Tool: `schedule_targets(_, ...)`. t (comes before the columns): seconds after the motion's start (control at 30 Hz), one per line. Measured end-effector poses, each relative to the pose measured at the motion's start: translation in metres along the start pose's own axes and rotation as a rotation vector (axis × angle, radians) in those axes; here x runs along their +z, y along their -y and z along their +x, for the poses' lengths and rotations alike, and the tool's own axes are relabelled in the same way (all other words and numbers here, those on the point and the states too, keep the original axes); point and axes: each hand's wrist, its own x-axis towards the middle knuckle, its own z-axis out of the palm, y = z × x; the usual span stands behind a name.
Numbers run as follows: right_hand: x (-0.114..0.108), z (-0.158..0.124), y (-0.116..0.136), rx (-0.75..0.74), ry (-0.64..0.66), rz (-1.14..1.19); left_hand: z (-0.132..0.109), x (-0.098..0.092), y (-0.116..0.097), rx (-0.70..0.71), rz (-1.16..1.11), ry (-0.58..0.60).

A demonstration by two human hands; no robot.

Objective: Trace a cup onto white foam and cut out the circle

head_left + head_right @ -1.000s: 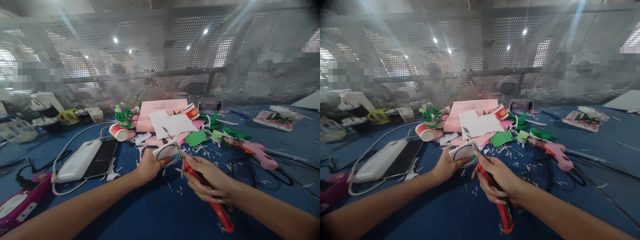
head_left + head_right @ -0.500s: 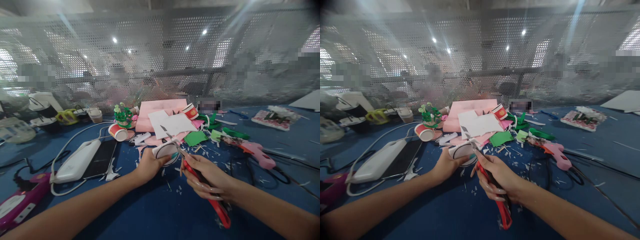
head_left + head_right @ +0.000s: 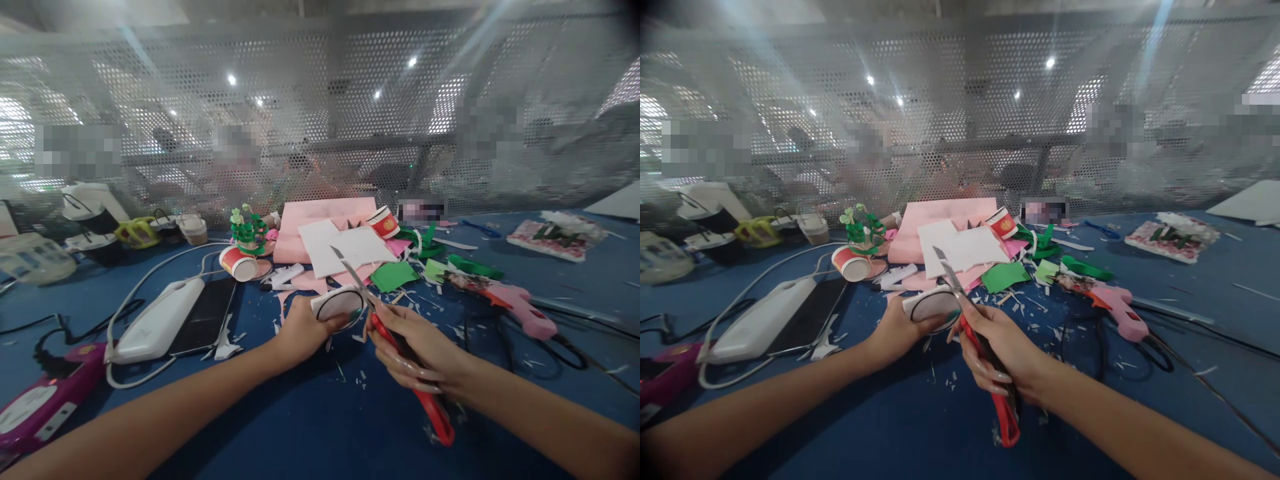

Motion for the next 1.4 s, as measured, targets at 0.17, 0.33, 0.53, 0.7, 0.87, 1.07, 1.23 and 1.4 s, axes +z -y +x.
schedule_targets(0.17,-0.0034,0.0033,0.008,-0.038,-0.138,-0.036,0.0075,-0.0007,-0.0032,-0.117,-0.217,0.004)
schedule_targets(0.33,-0.0027,0.0015,0.0056,-0.043,-0.109,-0.078,0.0105,-0.0016,0.0015,-0.189,-0.375,-0.005)
schedule_targets(0.53,-0.0028,0.0003,0.0001,0.034,-0.03,-0.077,0.0088,-0.0004,0.003,-0.338,-0.441,-0.015)
schedule_targets(0.7,-0.0025,0.0002,0.002,0.068,0.002,-0.082,0.0092,0.0007,0.0018,-0.337,-0.464,-0.052)
schedule_targets(0.87,-0.0008,-0.0029,0.0024,0.094,0.014,-0.051,0.0072,0.0007,0.0019,-0.249,-0.414,0.002)
schedule_targets(1.07,0.0008,-0.0046,0.0007,0.073,0.025,-0.038,0.0041,0.0006,-0.0026,-0.023,-0.253,0.063)
schedule_targets(1.23,0.0001,-0.0013,0.0016,0.047,0.006,-0.034,0.0054,0.0006,-0.0003,-0.131,-0.316,0.021)
schedule_targets(1.4,-0.0031,0.0006,0.0011,0.074,0.001,-0.055,0.0065,0.0004,0.0025,-0.204,-0.401,-0.018)
